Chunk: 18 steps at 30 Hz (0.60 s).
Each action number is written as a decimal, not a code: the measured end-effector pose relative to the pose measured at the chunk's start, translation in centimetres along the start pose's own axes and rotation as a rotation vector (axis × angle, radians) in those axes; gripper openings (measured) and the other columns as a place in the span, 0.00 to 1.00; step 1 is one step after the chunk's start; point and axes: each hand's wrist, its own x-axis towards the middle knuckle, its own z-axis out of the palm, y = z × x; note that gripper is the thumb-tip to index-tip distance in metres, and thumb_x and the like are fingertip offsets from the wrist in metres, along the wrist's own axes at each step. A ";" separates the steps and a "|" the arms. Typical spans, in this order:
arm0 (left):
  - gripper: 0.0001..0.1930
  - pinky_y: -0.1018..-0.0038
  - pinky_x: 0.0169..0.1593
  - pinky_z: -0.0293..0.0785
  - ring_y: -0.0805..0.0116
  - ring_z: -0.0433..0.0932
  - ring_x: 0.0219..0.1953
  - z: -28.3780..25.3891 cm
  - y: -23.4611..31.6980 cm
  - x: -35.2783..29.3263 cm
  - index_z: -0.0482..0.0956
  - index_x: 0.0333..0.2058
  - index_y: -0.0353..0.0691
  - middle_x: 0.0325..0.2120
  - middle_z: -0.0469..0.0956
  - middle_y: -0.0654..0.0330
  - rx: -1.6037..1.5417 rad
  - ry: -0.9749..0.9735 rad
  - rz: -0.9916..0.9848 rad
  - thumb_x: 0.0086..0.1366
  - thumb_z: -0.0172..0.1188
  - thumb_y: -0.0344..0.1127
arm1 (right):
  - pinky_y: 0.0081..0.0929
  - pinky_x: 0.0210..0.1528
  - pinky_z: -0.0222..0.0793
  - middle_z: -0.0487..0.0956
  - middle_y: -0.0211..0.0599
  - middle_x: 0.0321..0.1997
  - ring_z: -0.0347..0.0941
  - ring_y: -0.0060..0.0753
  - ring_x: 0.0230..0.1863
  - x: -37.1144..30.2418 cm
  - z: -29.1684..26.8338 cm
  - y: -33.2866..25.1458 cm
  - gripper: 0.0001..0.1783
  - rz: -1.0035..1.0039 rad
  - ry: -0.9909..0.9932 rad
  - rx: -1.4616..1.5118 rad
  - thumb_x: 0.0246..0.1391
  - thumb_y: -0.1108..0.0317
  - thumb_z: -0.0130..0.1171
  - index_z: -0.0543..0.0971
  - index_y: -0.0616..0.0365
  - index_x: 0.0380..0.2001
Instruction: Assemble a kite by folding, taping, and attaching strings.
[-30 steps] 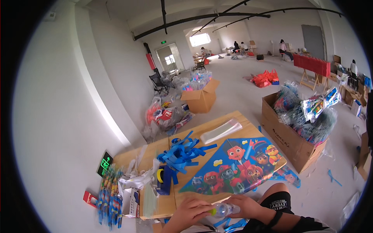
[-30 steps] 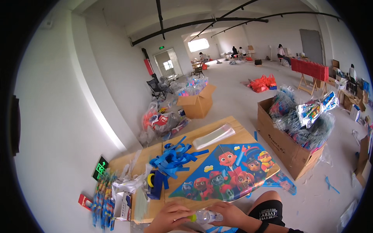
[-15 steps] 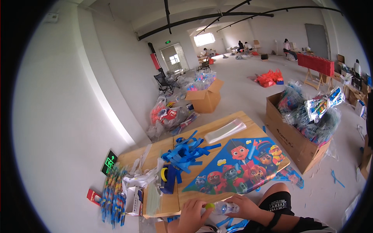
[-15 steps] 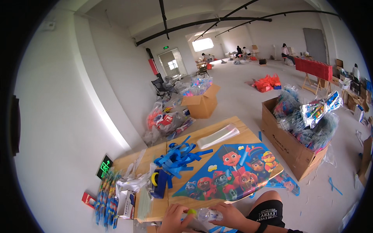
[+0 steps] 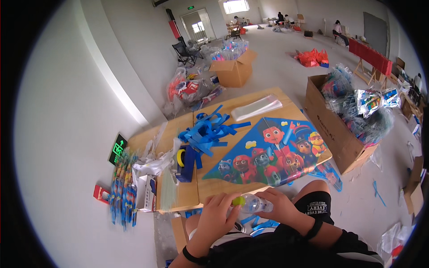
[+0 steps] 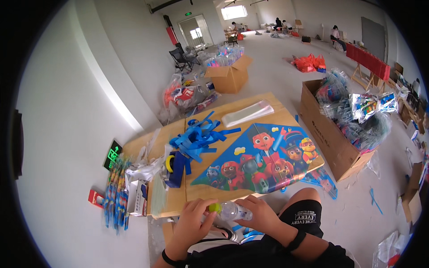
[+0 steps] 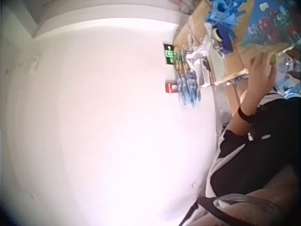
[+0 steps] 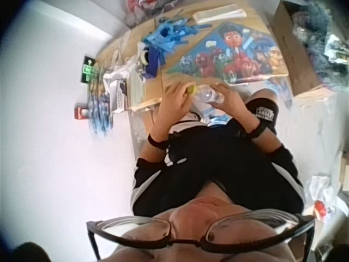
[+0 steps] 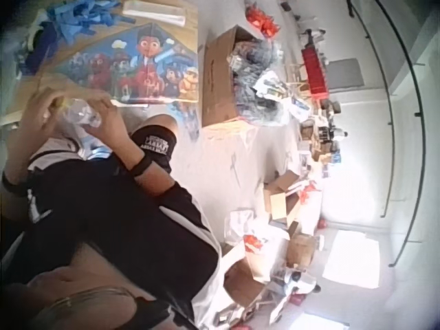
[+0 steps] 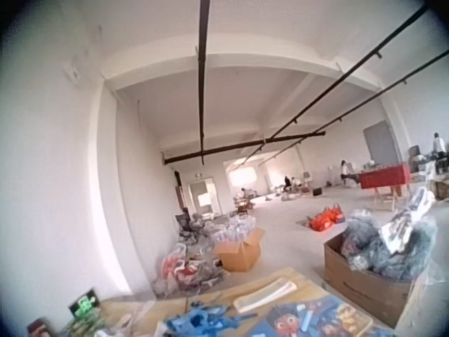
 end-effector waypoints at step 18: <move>0.12 0.72 0.37 0.72 0.64 0.77 0.31 5.4 -7.0 -8.1 0.78 0.43 0.33 0.28 0.76 0.54 -0.292 0.100 -0.467 0.68 0.61 0.36 | 0.37 0.46 0.77 0.80 0.41 0.49 0.83 0.47 0.49 2.4 -11.7 -12.0 0.21 -0.853 0.477 -0.029 0.50 0.68 0.74 0.82 0.58 0.48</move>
